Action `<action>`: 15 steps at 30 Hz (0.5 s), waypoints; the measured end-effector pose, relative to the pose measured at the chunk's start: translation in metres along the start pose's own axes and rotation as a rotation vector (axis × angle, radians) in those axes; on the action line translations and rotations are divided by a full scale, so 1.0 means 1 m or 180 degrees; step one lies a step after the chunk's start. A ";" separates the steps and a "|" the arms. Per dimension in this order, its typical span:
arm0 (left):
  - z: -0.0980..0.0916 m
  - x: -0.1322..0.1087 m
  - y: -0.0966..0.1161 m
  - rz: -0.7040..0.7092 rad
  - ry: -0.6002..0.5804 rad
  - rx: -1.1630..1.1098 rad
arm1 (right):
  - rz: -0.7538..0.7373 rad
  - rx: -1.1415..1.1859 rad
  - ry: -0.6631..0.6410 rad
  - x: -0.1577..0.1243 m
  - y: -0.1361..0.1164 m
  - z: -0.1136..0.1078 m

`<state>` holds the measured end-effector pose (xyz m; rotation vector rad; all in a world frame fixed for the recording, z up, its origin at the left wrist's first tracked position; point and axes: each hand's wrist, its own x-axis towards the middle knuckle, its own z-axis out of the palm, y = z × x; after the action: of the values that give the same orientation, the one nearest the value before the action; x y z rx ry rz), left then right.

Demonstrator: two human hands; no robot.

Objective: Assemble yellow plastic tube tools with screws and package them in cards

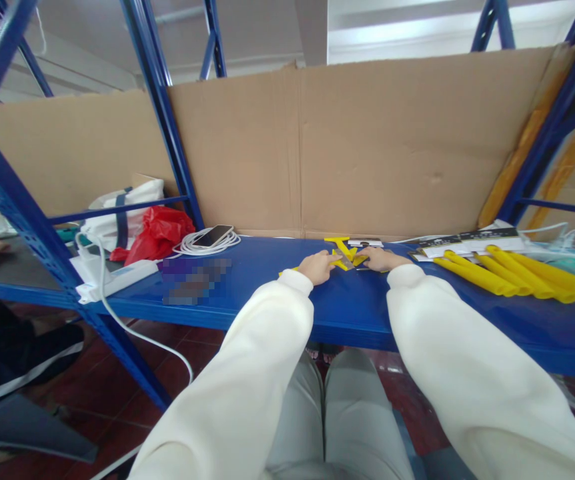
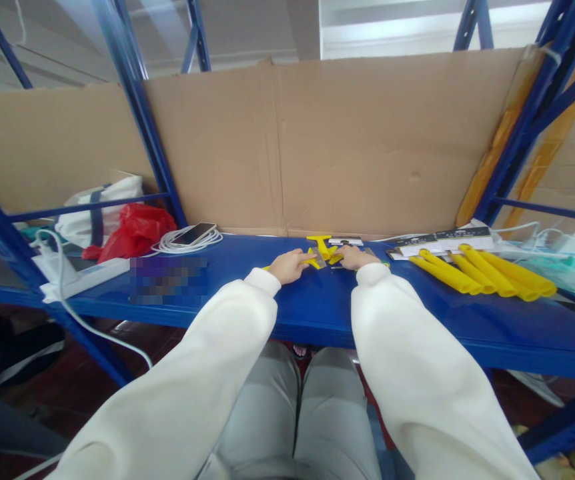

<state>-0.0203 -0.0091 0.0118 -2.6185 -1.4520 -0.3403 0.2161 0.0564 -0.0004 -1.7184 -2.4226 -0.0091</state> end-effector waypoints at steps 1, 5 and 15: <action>0.000 0.000 0.000 0.0003 0.0010 -0.0007 | 0.0119 -0.0009 -0.0017 -0.002 -0.001 -0.001; 0.001 0.000 -0.001 0.0019 0.0054 -0.0057 | 0.0358 0.0102 -0.0145 -0.010 -0.007 -0.007; 0.001 0.000 0.000 -0.0025 0.0052 -0.0071 | 0.0504 -0.0420 -0.0289 -0.014 -0.024 -0.013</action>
<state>-0.0205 -0.0087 0.0106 -2.6215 -1.4622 -0.3801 0.2002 0.0335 0.0129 -2.0056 -2.3894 -0.0737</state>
